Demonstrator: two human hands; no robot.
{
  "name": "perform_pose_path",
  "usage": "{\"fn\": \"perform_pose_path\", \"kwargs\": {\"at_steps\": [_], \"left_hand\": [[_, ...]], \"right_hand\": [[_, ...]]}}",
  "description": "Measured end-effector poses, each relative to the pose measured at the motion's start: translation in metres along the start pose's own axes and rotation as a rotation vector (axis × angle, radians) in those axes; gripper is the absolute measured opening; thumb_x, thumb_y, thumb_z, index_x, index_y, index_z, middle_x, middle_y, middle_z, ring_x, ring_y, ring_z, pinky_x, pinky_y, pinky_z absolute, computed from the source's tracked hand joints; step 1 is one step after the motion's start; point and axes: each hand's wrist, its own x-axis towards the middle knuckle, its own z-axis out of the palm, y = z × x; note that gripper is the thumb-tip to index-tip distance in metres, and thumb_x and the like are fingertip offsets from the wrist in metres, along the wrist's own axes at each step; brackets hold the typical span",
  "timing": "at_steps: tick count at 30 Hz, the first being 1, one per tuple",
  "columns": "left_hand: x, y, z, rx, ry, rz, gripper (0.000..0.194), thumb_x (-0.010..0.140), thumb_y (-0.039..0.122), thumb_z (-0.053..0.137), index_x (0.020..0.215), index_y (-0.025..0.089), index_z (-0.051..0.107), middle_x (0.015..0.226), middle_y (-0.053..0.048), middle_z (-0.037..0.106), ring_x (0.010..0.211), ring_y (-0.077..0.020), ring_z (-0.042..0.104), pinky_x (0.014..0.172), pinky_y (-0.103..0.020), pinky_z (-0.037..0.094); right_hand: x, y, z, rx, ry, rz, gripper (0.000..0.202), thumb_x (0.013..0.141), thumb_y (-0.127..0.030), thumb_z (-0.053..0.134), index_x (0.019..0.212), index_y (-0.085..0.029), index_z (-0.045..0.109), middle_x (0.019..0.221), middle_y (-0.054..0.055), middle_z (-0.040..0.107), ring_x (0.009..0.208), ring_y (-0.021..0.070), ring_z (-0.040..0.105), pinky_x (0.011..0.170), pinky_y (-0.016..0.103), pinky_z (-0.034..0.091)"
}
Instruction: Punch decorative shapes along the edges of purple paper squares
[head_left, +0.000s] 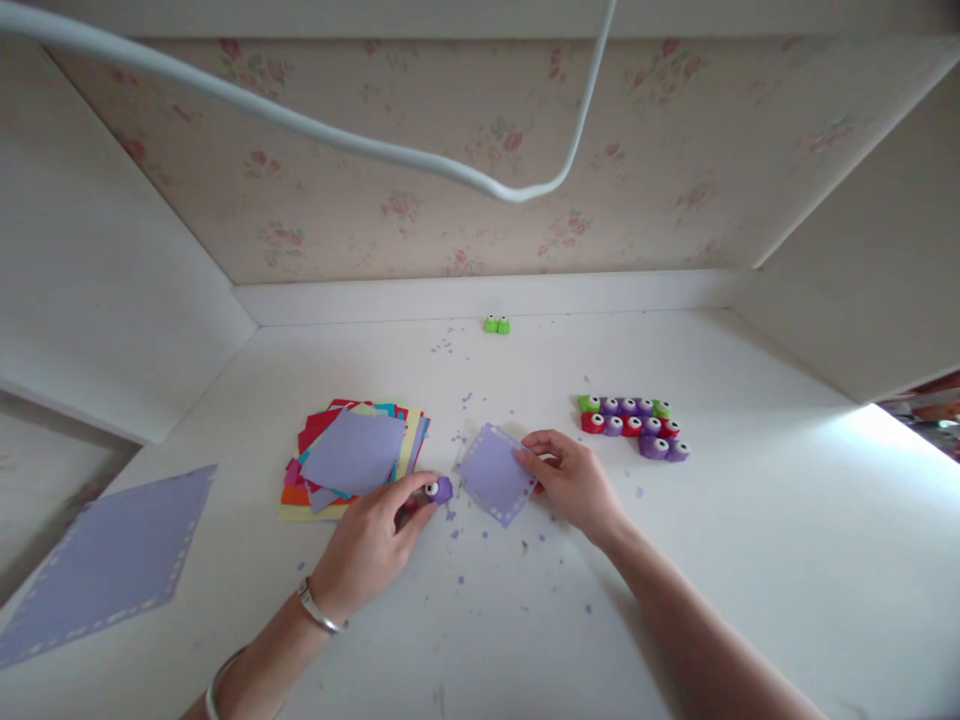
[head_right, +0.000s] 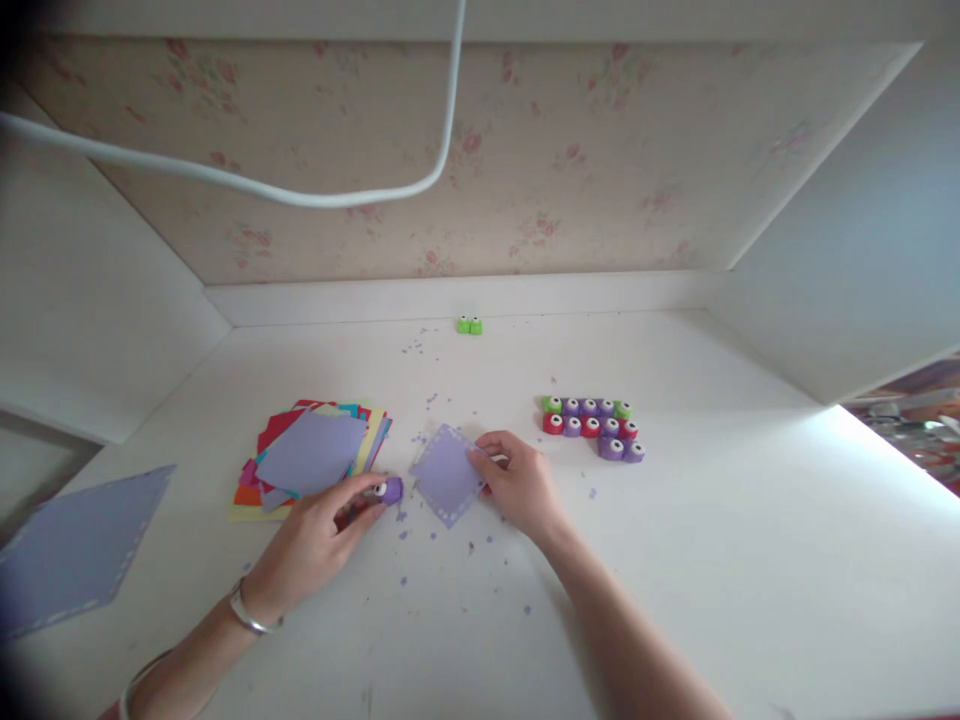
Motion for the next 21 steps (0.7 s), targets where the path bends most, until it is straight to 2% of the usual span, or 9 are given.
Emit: {"fn": "perform_pose_path", "kwargs": {"at_steps": [5, 10, 21], "left_hand": [[-0.001, -0.006, 0.002, 0.002, -0.008, -0.004, 0.023, 0.093, 0.029, 0.056, 0.116, 0.026, 0.058, 0.092, 0.000, 0.073, 0.075, -0.0153, 0.070, 0.075, -0.026, 0.057], [-0.001, -0.007, 0.006, 0.004, 0.002, 0.043, 0.023, 0.094, 0.028, 0.056, 0.116, 0.026, 0.058, 0.102, -0.002, 0.073, 0.084, -0.0169, 0.070, 0.082, -0.029, 0.057], [-0.002, -0.006, 0.007, 0.034, 0.013, 0.069, 0.025, 0.094, 0.027, 0.056, 0.119, 0.025, 0.057, 0.107, -0.004, 0.072, 0.091, -0.0187, 0.070, 0.086, -0.031, 0.056]], "right_hand": [[-0.004, -0.003, 0.005, 0.072, -0.009, 0.008, 0.026, 0.079, -0.043, 0.067, 0.090, -0.019, 0.063, 0.083, 0.002, 0.066, 0.056, 0.0123, 0.062, 0.049, 0.025, 0.050], [-0.005, -0.001, 0.009, 0.109, -0.021, -0.001, 0.029, 0.078, -0.045, 0.067, 0.091, -0.019, 0.062, 0.083, 0.003, 0.066, 0.056, 0.0127, 0.062, 0.048, 0.025, 0.051], [-0.005, 0.003, 0.011, 0.081, -0.029, -0.004, 0.027, 0.079, -0.043, 0.067, 0.093, -0.020, 0.063, 0.086, 0.002, 0.067, 0.057, 0.0121, 0.062, 0.049, 0.025, 0.050]]}}
